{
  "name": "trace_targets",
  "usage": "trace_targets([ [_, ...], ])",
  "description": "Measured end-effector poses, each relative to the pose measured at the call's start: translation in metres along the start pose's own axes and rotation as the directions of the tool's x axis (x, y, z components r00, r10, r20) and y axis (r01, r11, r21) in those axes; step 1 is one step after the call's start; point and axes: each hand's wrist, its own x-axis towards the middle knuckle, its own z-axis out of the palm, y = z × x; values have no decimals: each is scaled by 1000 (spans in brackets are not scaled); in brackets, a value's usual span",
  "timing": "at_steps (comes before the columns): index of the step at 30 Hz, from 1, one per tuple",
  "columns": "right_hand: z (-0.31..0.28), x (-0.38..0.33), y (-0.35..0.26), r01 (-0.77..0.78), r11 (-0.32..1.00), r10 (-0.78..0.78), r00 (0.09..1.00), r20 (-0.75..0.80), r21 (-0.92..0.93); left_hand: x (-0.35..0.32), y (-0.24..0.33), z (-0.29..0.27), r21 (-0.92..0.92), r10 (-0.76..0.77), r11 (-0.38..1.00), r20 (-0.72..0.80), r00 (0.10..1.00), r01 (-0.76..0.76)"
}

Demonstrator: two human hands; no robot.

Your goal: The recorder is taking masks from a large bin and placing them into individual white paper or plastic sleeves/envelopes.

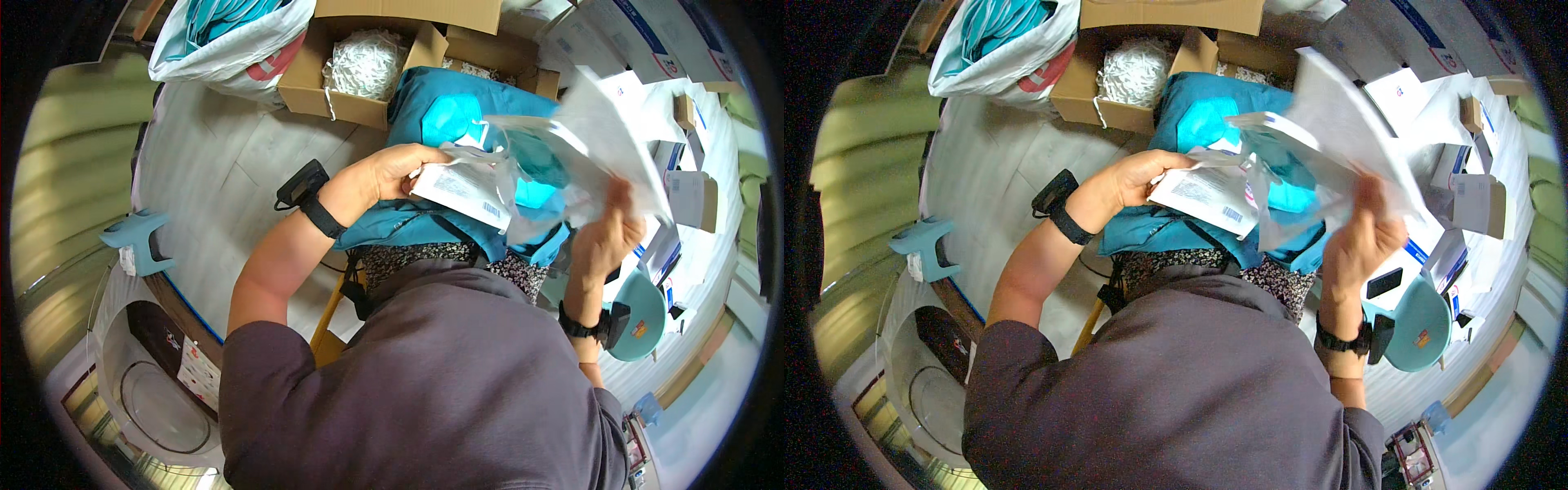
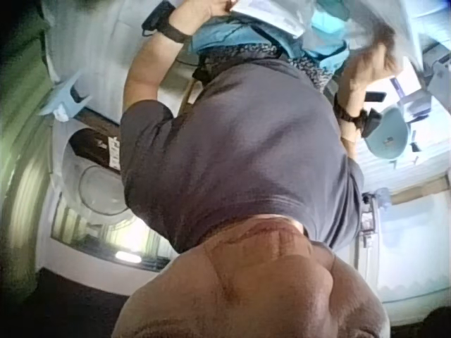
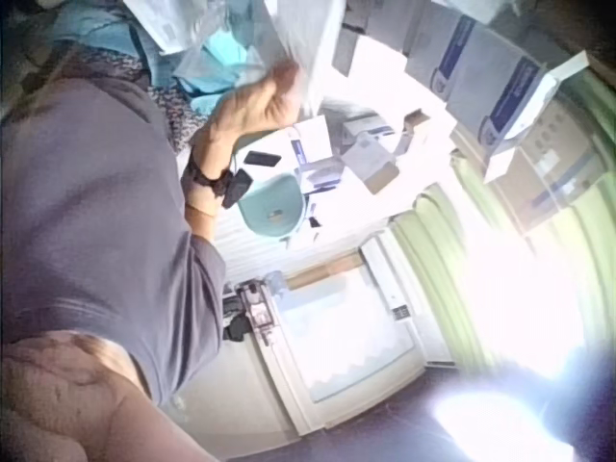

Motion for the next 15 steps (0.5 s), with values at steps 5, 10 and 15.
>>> trace_targets([
  [5,-28,17,8,231,936,-240,971,-2,-266,-9,5,10,-2,-77,997,12,997,77],
  [10,-26,30,-25,300,929,-365,838,-405,-216,-13,0,19,-5,-115,993,2,993,115],
  [15,-25,24,-36,398,868,-466,859,-213,-298,-5,-9,13,19,-199,980,25,980,198],
])
